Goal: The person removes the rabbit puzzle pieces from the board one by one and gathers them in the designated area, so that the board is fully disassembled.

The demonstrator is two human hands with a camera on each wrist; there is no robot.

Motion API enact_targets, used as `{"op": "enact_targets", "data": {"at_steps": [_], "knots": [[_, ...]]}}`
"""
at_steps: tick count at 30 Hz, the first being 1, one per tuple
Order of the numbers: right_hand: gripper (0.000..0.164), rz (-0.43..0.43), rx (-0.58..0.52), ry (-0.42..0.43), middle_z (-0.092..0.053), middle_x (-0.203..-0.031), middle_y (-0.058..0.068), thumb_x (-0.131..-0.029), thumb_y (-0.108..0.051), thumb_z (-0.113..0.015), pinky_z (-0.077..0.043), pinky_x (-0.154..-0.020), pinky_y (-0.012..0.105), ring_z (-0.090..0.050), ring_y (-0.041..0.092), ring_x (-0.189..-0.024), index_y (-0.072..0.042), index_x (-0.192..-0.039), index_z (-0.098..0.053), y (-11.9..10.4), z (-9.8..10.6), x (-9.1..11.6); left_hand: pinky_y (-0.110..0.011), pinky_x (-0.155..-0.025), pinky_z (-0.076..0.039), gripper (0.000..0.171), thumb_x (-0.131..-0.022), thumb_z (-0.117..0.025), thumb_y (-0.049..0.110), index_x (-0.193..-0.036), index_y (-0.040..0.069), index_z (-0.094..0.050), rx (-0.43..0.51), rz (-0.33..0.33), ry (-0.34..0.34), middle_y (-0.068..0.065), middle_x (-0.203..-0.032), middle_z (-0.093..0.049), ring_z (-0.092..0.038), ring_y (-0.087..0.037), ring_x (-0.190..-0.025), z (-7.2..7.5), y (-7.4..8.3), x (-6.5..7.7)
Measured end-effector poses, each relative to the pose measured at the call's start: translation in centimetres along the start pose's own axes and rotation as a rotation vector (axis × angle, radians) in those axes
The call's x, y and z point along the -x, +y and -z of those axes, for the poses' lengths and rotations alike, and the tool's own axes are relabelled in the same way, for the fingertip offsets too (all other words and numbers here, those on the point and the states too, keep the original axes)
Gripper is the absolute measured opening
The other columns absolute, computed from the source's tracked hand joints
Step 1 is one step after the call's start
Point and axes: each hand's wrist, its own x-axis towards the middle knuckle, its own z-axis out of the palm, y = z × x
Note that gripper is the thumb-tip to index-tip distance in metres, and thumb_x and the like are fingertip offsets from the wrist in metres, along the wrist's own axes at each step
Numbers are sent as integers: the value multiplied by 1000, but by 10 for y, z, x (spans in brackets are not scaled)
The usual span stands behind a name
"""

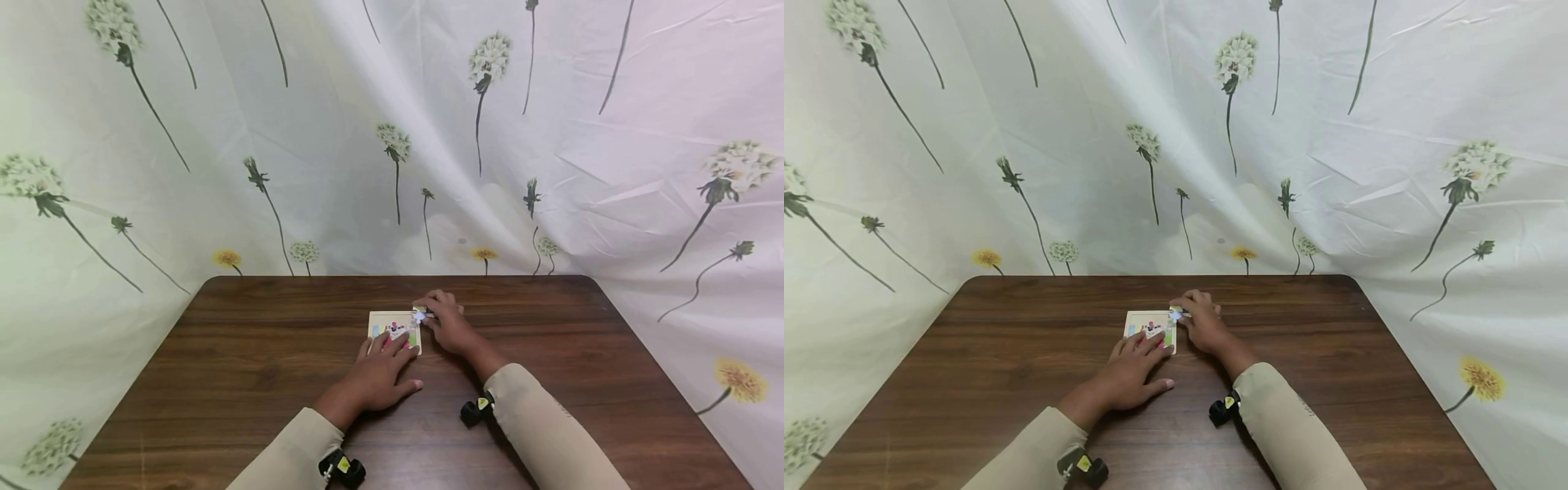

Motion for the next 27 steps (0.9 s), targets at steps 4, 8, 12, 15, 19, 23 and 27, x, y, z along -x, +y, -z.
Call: {"op": "enact_targets", "data": {"at_steps": [4,8,12,15,19,23,27], "knots": [[40,-25,-19,0,-54,-146,13,-108,-6,-65,-31,-108,62,-42,40,-143,-17,-147,-67,10,6,5,-71,-131,-22,65,-107,-60,62,-160,25,-56,0,0,3,-6,-179,-37,-28,-46,-166,-1,0,-1],[39,-38,-18,15,-54,-145,14,-109,-7,-64,-31,-108,64,-42,43,-143,-17,-146,-68,23,15,12,-71,-131,-22,66,-107,-61,62,-161,25,-56,1,2,4,-6,-179,-37,-28,-47,-166,-2,0,-1],[39,-44,-15,33,-54,-145,15,-109,-6,-64,-31,-103,62,-41,45,-142,-16,-147,-67,37,25,20,-71,-131,-22,66,-106,-61,62,-161,25,-56,2,8,3,-6,-179,-37,-28,-47,-166,-2,1,-1],[39,-61,-19,42,-53,-145,16,-109,-6,-63,-30,-101,61,-40,46,-143,-15,-147,-67,44,32,26,-71,-131,-22,66,-106,-61,62,-161,25,-56,7,13,2,-6,-179,-36,-28,-47,-166,-2,0,0],[39,-84,-25,38,-53,-146,18,-109,-5,-62,-29,-102,62,-39,48,-143,-14,-147,-67,50,40,33,-71,-131,-22,66,-106,-61,62,-161,25,-55,8,13,7,-6,-179,-36,-28,-47,-166,-2,-1,0],[39,-99,-13,30,-52,-146,19,-110,-4,-61,-30,-105,67,-39,49,-143,-14,-147,-66,56,48,37,-71,-131,-22,67,-106,-62,62,-161,25,-56,9,10,13,-6,-179,-36,-28,-47,-166,-3,-1,0],[39,-113,16,18,-53,-146,20,-110,-2,-60,-31,-107,70,-41,49,-143,-13,-146,-66,61,54,41,-71,-131,-22,67,-106,-61,62,-161,25,-55,6,8,10,-6,-179,-36,-28,-47,-166,-3,-1,-1]]}}
